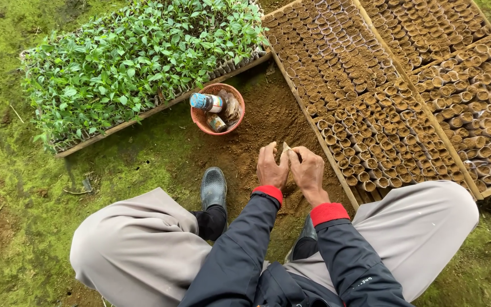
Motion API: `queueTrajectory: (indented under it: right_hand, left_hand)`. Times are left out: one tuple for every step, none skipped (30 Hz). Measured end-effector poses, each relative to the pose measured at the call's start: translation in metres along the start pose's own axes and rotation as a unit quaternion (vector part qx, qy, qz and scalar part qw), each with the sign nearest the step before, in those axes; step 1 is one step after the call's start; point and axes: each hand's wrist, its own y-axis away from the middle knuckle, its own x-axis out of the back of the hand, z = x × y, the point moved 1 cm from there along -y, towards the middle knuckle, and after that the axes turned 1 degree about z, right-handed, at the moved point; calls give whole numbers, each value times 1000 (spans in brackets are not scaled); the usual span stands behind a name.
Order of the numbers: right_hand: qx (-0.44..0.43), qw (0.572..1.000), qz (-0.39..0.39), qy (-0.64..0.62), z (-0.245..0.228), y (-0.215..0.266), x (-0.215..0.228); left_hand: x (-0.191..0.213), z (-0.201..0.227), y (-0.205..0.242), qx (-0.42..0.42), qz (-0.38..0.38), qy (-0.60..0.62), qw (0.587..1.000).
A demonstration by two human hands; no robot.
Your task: Filling small biodegradable tubes with soil and arranging them in a tray for planting seedlings.
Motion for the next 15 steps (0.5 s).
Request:
queueTrajectory:
  right_hand:
    - [0,1000,0,0,-1,0,0]
    - [5,1000,-5,0,-2,0,0]
    - [10,1000,-10,-1,-3,0,0]
    - [9,1000,-10,-1,-1,1,0]
    - [6,1000,-16,3,1,1,-1]
    - [3,1000,-22,8,2,1,-1]
    - [4,1000,-22,8,3,2,-3]
    - [-2,1000,-18,20,5,4,-5]
    - [-9,999,-14,32,6,6,-7]
    - [-9,999,-15,32,2,5,-6]
    - [-28,999,-17,23,-2,5,-6]
    - [-47,999,-19,15,-5,4,-6]
    - [-48,999,-20,15,-1,3,-8]
    - [-45,998,-25,21,2,2,-11]
    - [-42,998,-29,27,7,1,-14]
  left_hand:
    - [-3,-4,0,0,0,0,1000]
    - [-6,-8,-1,4,-9,-15,1000]
    - [-9,-11,0,8,-18,-30,999]
    - [-10,-15,1,8,-19,-30,999]
    - [-11,-19,2,25,-32,-51,998]
    - [-12,-23,2,41,-45,-73,995]
    - [-11,-21,2,41,-45,-73,996]
    - [-11,-20,1,45,-47,-83,994]
    - [-10,-19,1,50,-51,-92,993]
    - [-12,-20,2,50,-50,-93,993]
    - [-13,-21,2,54,-54,-98,992]
    - [-15,-22,3,57,-57,-102,991]
    - [-12,-19,3,58,-57,-103,991]
    - [-10,-18,2,72,-76,-110,988]
    - [-8,-15,2,86,-94,-117,985]
